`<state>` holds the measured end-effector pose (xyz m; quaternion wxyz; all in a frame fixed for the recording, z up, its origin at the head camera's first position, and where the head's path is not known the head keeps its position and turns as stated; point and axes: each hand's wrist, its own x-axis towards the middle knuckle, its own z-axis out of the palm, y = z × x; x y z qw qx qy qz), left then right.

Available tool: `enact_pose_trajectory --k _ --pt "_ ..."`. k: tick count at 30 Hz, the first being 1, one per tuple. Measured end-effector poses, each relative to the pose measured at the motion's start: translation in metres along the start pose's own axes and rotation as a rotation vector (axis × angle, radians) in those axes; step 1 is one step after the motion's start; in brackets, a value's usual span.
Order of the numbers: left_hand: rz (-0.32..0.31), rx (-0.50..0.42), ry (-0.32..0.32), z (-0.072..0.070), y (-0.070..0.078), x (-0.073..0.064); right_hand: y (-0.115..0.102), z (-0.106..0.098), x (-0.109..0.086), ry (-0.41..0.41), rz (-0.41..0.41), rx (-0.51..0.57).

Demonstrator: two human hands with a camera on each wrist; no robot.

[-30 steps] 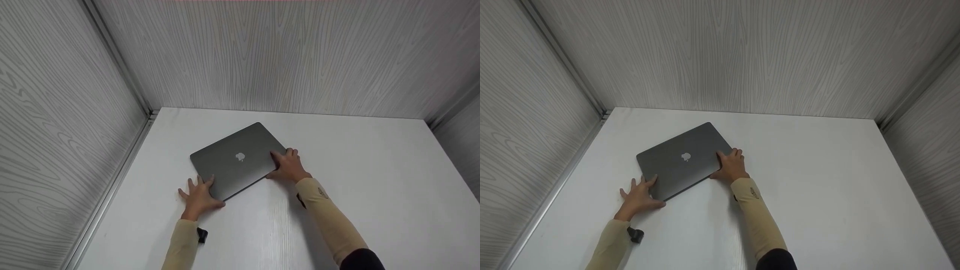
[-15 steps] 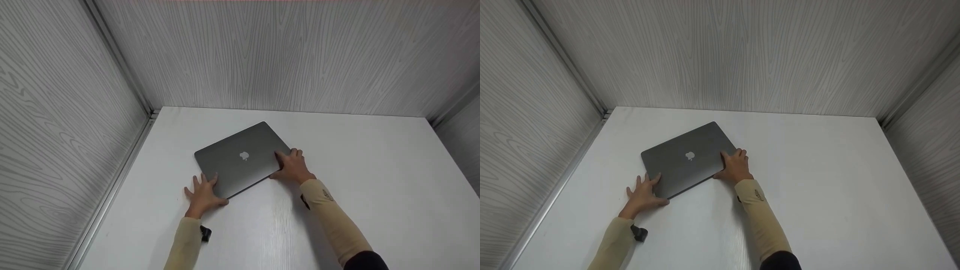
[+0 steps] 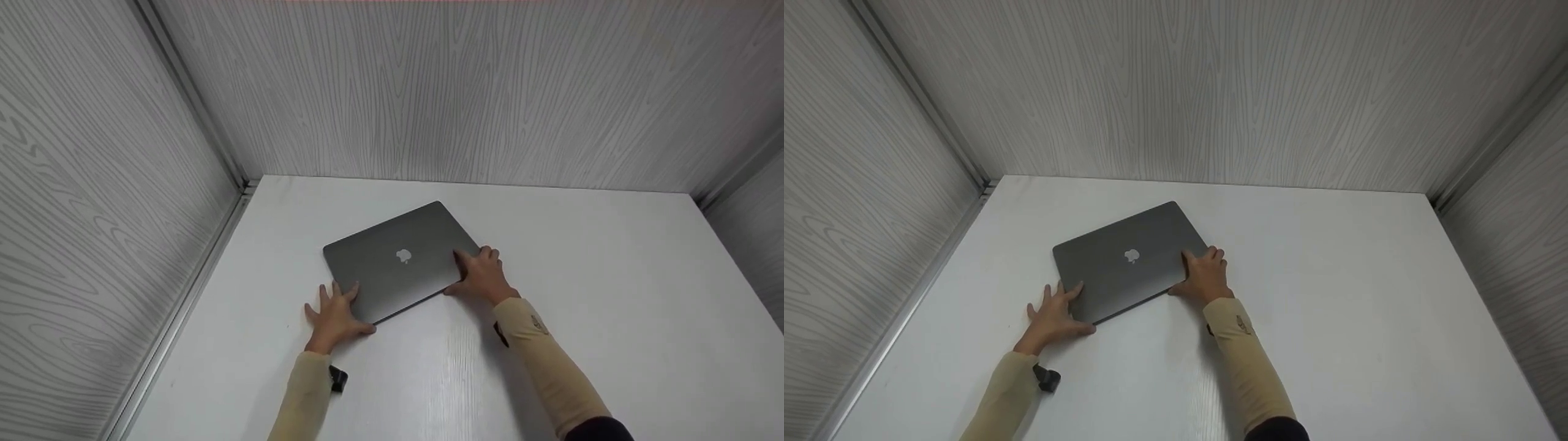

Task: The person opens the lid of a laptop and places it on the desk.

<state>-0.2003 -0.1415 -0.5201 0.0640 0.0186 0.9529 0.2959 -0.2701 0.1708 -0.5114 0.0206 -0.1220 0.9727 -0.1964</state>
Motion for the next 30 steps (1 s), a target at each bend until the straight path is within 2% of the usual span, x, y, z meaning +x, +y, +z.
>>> enact_pose_trajectory --k 14,23,30 --pt "0.011 0.007 -0.030 0.002 0.006 0.005 0.012 -0.002 -0.007 0.004 0.033 -0.073" --pt "0.033 -0.013 -0.036 0.004 0.011 0.009 0.019 -0.005 -0.014 0.045 0.043 -0.060" --pt "0.049 0.007 -0.047 0.007 0.015 0.013 0.025 -0.006 -0.018 0.038 0.077 -0.049"
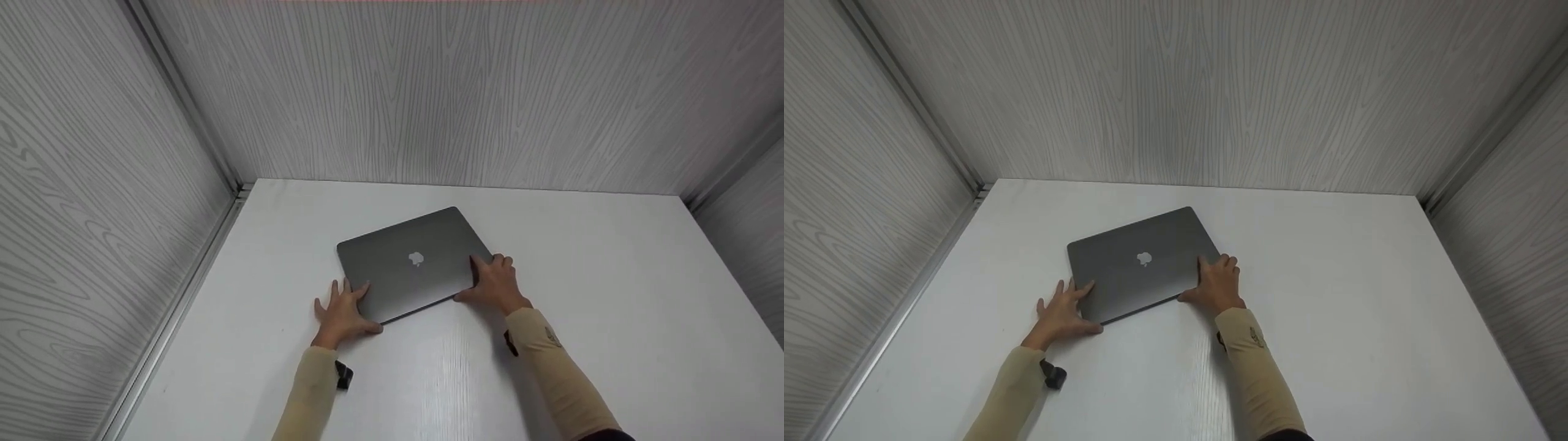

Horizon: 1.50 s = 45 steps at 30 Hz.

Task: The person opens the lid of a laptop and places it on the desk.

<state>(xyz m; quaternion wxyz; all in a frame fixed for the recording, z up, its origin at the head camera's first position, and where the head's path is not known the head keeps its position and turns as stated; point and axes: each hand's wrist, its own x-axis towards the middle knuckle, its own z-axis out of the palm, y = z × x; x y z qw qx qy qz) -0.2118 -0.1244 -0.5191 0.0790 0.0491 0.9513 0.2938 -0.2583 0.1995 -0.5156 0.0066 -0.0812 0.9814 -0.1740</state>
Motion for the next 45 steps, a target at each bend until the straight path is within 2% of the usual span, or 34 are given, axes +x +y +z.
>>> enact_pose_trajectory --k 11,18,27,35,45 --pt "0.034 0.015 -0.033 0.007 0.007 0.009 0.011 -0.006 -0.008 -0.031 0.038 -0.025" --pt "0.050 0.006 -0.038 0.010 0.011 0.012 0.014 -0.009 -0.012 -0.023 0.048 -0.047" --pt "0.060 -0.014 -0.058 0.014 0.017 0.015 0.020 -0.009 -0.018 -0.042 0.090 -0.017" --pt "0.028 -0.001 -0.105 0.009 0.017 0.011 0.017 -0.011 -0.013 -0.078 0.068 -0.041" --pt "0.053 0.021 -0.124 0.007 0.019 0.016 0.020 -0.014 -0.013 -0.075 0.078 -0.009"
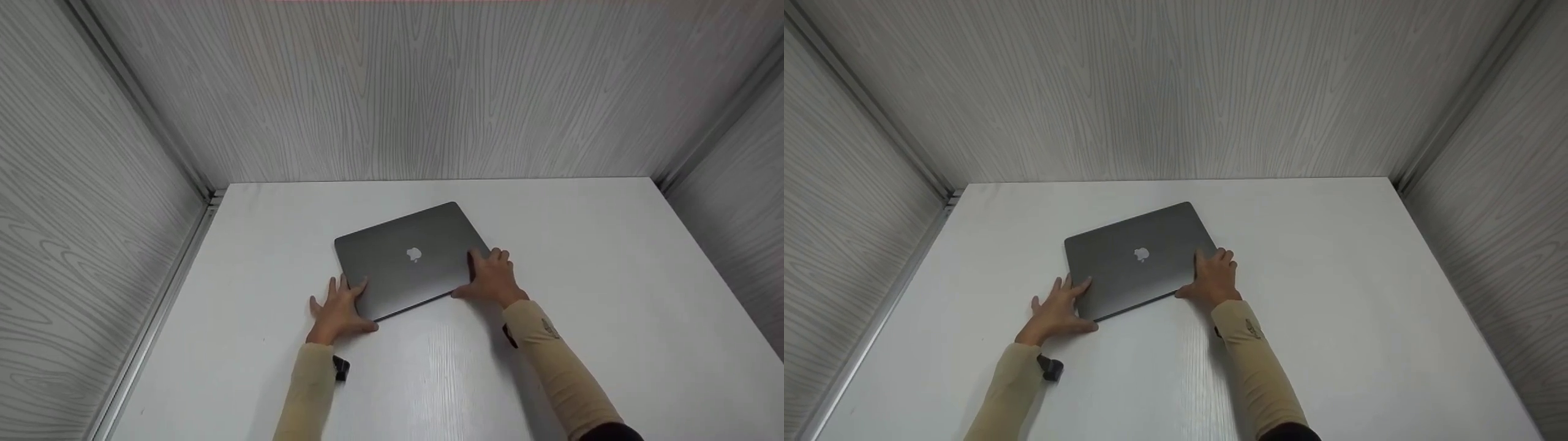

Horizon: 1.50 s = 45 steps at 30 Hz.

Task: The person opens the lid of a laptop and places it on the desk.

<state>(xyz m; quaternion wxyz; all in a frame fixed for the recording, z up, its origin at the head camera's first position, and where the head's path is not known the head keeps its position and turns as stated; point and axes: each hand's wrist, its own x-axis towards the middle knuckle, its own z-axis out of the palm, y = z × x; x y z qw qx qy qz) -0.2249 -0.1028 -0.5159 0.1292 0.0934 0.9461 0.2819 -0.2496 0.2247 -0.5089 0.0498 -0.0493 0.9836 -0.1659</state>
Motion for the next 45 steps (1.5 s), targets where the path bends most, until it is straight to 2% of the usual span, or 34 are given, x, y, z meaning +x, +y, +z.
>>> enact_pose_trajectory --k 16,23,30,38,45 --pt "0.015 -0.015 0.023 0.0025 -0.0036 -0.0015 -0.0027 0.0013 -0.0002 0.015 0.013 0.005" --pt "0.015 -0.014 0.025 0.0033 -0.0033 0.0004 -0.0007 0.0033 -0.0024 0.075 -0.022 -0.049" --pt "0.007 -0.024 0.015 0.0009 -0.0029 0.0020 -0.0019 0.0048 -0.0037 0.073 0.007 0.012" --pt "0.007 -0.036 0.027 -0.0011 -0.0005 0.0025 -0.0015 0.0047 -0.0069 0.101 -0.010 0.022" --pt "0.003 -0.057 0.031 0.0015 -0.0002 0.0034 -0.0011 0.0042 -0.0094 0.094 -0.008 0.012"
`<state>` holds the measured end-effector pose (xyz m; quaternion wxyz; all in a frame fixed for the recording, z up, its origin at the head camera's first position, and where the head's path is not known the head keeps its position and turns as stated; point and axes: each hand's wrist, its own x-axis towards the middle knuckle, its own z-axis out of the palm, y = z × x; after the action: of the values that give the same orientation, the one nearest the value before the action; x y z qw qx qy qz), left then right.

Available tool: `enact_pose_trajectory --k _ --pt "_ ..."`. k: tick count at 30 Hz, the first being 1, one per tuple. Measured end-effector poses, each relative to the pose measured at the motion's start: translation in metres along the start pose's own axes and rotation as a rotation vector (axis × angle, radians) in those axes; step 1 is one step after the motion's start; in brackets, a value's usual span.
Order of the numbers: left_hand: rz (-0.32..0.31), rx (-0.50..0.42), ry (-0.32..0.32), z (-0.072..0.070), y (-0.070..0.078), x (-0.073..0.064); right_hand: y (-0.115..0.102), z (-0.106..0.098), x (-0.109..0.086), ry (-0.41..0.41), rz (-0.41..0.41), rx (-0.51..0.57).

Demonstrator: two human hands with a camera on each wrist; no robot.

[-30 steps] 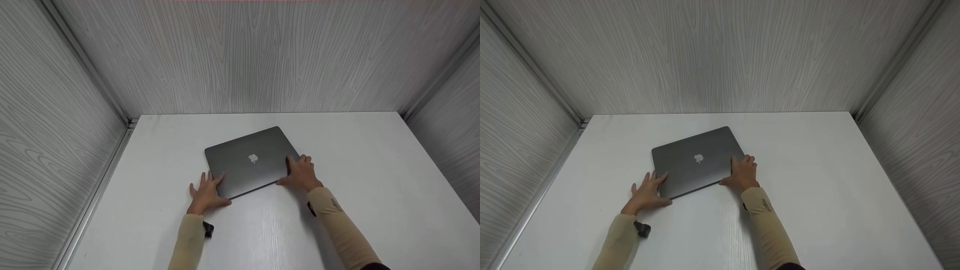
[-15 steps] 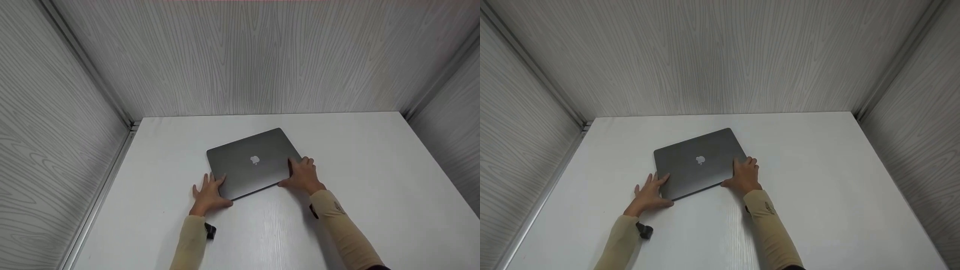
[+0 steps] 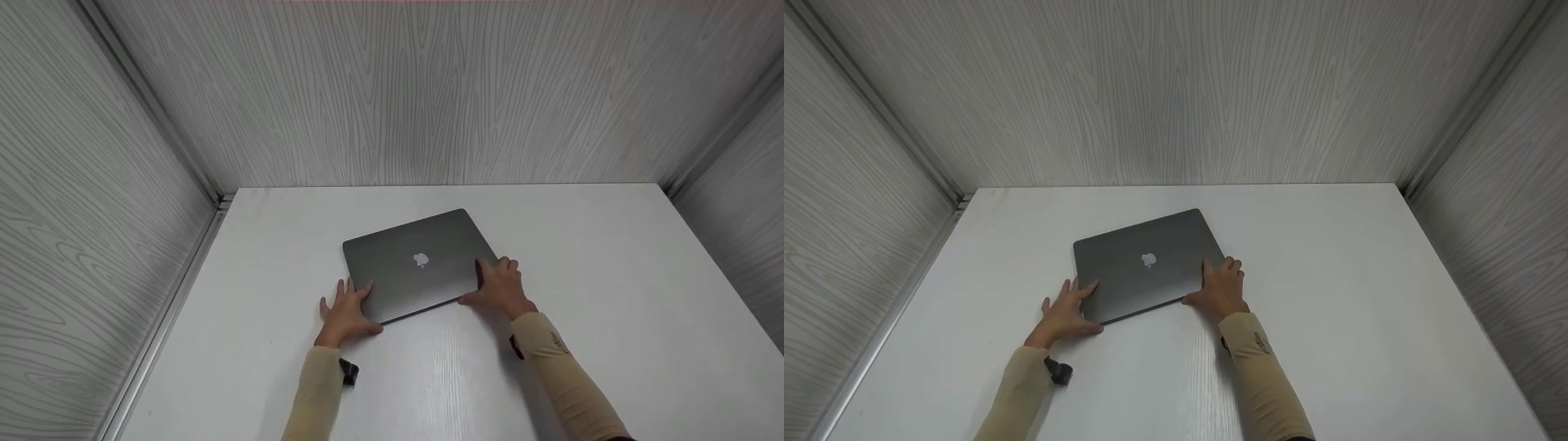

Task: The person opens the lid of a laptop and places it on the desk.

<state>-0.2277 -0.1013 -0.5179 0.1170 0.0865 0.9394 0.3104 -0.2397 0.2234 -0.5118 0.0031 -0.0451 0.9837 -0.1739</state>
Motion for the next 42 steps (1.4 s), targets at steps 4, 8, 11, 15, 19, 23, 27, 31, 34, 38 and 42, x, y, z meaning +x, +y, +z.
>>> enact_pose_trajectory --k 4,8,11,15,19,23,27,31,34,38,42 --pt "-0.001 0.021 -0.004 0.000 0.001 0.001 0.001 0.000 -0.002 -0.004 0.005 -0.006" --pt "0.007 0.054 -0.009 0.000 0.002 0.002 0.002 0.000 -0.003 -0.016 0.022 0.006" --pt "0.007 0.056 -0.012 0.001 0.003 0.001 0.003 0.000 -0.004 -0.028 0.030 0.021" --pt "0.013 0.050 -0.017 0.001 0.004 0.001 0.004 0.001 -0.006 -0.031 0.039 0.022" --pt "0.014 0.040 -0.031 0.001 0.005 0.001 0.005 0.000 -0.008 -0.026 0.043 0.013" --pt "0.016 0.043 -0.036 0.001 0.005 0.003 0.006 0.000 -0.009 -0.019 0.038 0.011" --pt "0.023 0.041 -0.044 0.000 0.007 0.006 0.008 -0.001 -0.010 -0.020 0.049 0.021" --pt "0.034 0.040 -0.053 0.000 0.010 0.008 0.010 -0.003 -0.011 -0.030 0.067 0.034" --pt "0.045 0.045 -0.057 0.001 0.012 0.011 0.011 -0.006 -0.013 -0.038 0.080 0.031" --pt "0.053 0.054 -0.062 0.000 0.013 0.014 0.011 -0.009 -0.015 -0.043 0.091 0.019" --pt "0.052 0.049 -0.066 0.001 0.014 0.015 0.010 -0.011 -0.016 -0.044 0.094 0.019"
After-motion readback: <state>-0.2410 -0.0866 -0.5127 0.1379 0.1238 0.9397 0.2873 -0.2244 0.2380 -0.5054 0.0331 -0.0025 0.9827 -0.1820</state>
